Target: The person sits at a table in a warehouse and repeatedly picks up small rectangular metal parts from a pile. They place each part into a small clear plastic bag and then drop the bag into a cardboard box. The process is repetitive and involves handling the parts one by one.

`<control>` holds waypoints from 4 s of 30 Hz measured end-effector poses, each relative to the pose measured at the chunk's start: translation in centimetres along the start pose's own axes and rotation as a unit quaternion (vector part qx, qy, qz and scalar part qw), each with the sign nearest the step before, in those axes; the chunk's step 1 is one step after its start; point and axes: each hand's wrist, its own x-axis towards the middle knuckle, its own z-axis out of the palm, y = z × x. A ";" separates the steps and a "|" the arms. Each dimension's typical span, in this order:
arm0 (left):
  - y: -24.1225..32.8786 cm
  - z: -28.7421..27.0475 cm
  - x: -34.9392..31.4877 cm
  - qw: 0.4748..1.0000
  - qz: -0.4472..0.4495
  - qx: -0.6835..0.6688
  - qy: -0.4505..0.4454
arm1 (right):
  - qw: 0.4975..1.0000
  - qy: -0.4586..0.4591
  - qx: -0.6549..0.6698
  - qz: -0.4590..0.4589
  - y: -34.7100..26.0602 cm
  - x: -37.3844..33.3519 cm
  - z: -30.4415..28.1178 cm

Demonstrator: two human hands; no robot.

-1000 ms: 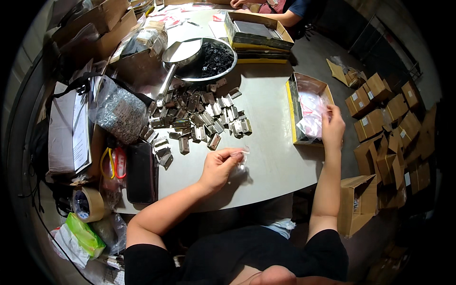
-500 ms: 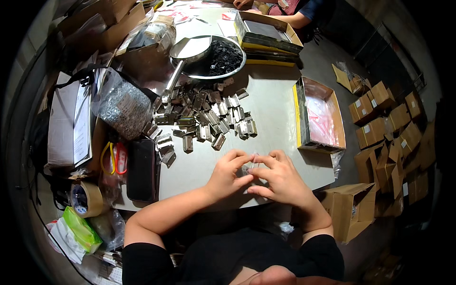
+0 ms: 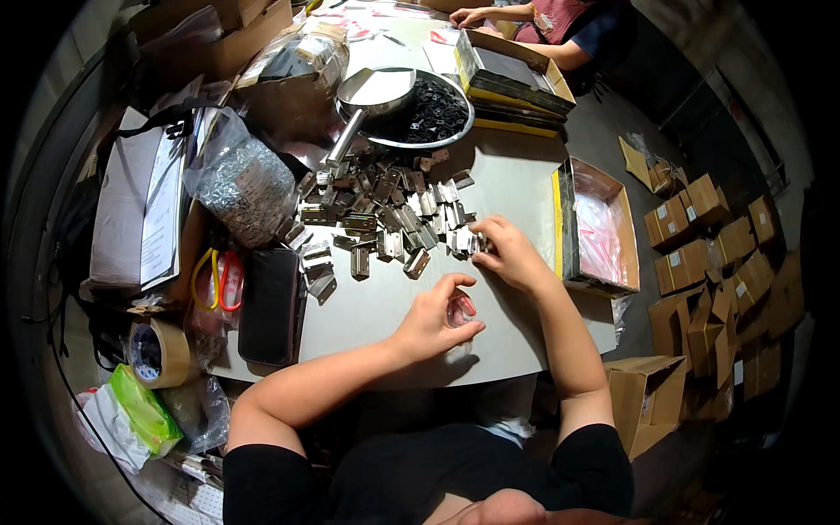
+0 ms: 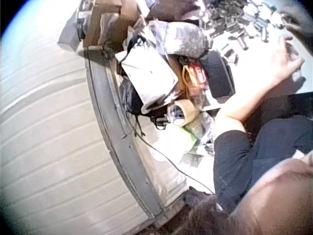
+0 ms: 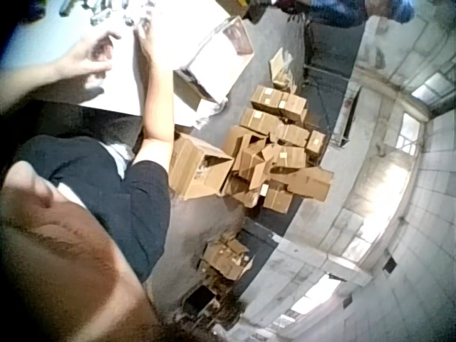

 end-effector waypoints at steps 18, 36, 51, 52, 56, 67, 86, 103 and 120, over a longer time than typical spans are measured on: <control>0.1 0.1 0.0 0.994 -0.055 -0.087 -0.031 | 0.934 -0.034 0.282 0.216 4.4 0.5 0.8; -1.0 -0.2 0.2 0.966 -0.124 -0.190 -0.124 | 0.956 -0.109 0.262 0.078 -5.0 -3.9 -3.1; 0.1 -0.5 0.2 0.885 -0.281 -0.295 -0.225 | 0.997 0.042 -0.040 -0.048 -0.6 0.5 2.0; -0.2 -0.4 0.2 0.878 -0.285 -0.320 -0.212 | 0.998 0.035 -0.051 -0.033 -0.3 0.2 1.9; -0.3 -0.3 0.2 0.887 -0.280 -0.314 -0.189 | 0.994 0.063 -0.092 0.014 0.3 -0.7 1.3; 0.4 -0.5 0.2 0.882 -0.282 -0.330 -0.181 | 0.902 0.060 0.349 0.248 3.4 -0.4 0.7; -0.8 -0.4 0.1 0.887 -0.231 -0.379 -0.125 | 0.992 -0.030 0.083 0.087 1.6 0.5 -1.9; -0.6 -0.6 0.5 0.960 -0.065 -0.182 -0.203 | 0.954 -0.254 0.159 0.002 -7.7 -2.2 -3.4; 1.6 -1.1 0.1 0.908 -0.238 -0.254 -0.235 | 0.991 -0.093 0.091 0.020 0.7 3.2 1.5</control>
